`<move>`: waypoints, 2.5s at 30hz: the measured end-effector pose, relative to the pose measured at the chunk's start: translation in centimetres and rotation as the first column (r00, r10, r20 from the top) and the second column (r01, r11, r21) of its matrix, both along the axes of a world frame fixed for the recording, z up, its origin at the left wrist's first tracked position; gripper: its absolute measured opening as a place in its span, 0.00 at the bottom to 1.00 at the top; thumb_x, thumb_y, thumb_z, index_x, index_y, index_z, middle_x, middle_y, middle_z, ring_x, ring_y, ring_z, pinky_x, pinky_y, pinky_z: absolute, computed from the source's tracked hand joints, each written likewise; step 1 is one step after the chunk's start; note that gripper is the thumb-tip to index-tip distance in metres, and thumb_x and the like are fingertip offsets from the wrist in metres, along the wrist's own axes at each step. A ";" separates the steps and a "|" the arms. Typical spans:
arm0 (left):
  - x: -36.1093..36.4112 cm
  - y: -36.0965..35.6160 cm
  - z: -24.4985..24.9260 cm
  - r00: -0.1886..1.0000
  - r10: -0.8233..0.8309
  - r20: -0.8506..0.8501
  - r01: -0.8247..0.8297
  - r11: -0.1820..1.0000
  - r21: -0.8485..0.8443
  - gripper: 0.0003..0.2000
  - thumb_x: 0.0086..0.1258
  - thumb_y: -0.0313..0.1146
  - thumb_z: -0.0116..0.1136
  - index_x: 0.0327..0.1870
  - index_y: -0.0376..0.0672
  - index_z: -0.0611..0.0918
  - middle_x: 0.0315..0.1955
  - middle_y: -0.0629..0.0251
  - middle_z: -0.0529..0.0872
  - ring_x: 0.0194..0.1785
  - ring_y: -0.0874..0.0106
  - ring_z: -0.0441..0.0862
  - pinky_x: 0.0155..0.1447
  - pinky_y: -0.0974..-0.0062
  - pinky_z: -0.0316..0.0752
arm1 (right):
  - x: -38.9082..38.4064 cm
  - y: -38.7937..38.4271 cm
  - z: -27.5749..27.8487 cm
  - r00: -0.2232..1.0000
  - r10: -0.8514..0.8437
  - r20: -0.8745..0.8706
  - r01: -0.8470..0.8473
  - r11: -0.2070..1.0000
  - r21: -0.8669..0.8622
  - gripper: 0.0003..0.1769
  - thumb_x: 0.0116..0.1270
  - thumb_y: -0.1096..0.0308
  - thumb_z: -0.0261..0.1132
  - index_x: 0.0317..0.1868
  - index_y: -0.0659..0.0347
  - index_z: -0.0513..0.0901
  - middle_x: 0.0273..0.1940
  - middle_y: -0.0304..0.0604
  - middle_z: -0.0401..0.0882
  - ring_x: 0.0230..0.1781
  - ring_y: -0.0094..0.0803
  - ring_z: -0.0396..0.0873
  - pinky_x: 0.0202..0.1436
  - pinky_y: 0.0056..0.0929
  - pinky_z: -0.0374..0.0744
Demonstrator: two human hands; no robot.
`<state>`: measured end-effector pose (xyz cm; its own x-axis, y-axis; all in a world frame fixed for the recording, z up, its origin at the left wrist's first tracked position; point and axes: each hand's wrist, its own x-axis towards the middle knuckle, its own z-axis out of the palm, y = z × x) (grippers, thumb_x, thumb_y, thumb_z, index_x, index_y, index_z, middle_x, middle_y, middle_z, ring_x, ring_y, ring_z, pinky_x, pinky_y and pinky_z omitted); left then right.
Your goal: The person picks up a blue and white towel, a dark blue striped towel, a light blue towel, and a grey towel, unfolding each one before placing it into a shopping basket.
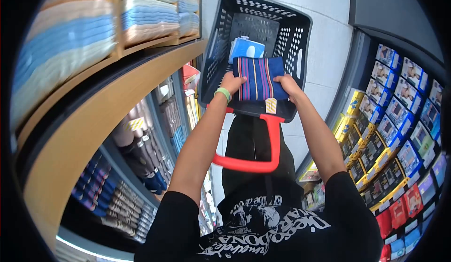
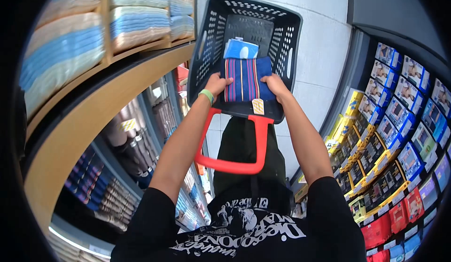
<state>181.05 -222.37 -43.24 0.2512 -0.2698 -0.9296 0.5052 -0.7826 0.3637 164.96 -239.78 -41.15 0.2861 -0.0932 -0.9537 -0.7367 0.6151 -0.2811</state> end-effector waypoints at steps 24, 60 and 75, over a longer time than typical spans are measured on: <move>-0.8 -1.5 -25.6 0.257 -0.798 0.545 0.851 0.455 0.264 0.22 0.64 0.31 0.56 0.61 0.43 0.75 0.66 0.48 0.69 0.70 0.52 0.66 0.66 0.54 0.71 | 3.0 4.5 -30.1 0.775 0.477 -0.414 -0.588 0.307 -0.748 0.21 0.63 0.62 0.69 0.53 0.59 0.74 0.52 0.49 0.73 0.53 0.50 0.74 0.57 0.43 0.76; -1.7 0.4 -27.9 0.320 -0.806 0.498 0.782 0.522 0.342 0.26 0.73 0.40 0.48 0.72 0.50 0.67 0.76 0.58 0.56 0.79 0.54 0.50 0.74 0.49 0.56 | 2.8 5.7 -31.4 0.816 0.344 -0.464 -0.561 0.282 -0.778 0.17 0.60 0.64 0.69 0.45 0.61 0.75 0.47 0.49 0.75 0.48 0.49 0.77 0.53 0.43 0.77; -1.0 0.8 -25.8 0.476 -0.805 0.355 0.723 0.588 0.363 0.33 0.60 0.29 0.61 0.70 0.46 0.68 0.75 0.57 0.58 0.78 0.52 0.52 0.74 0.57 0.62 | 1.7 5.6 -31.8 0.782 0.574 -0.244 -0.546 0.442 -0.711 0.13 0.55 0.75 0.58 0.42 0.61 0.81 0.45 0.51 0.79 0.52 0.49 0.77 0.59 0.42 0.75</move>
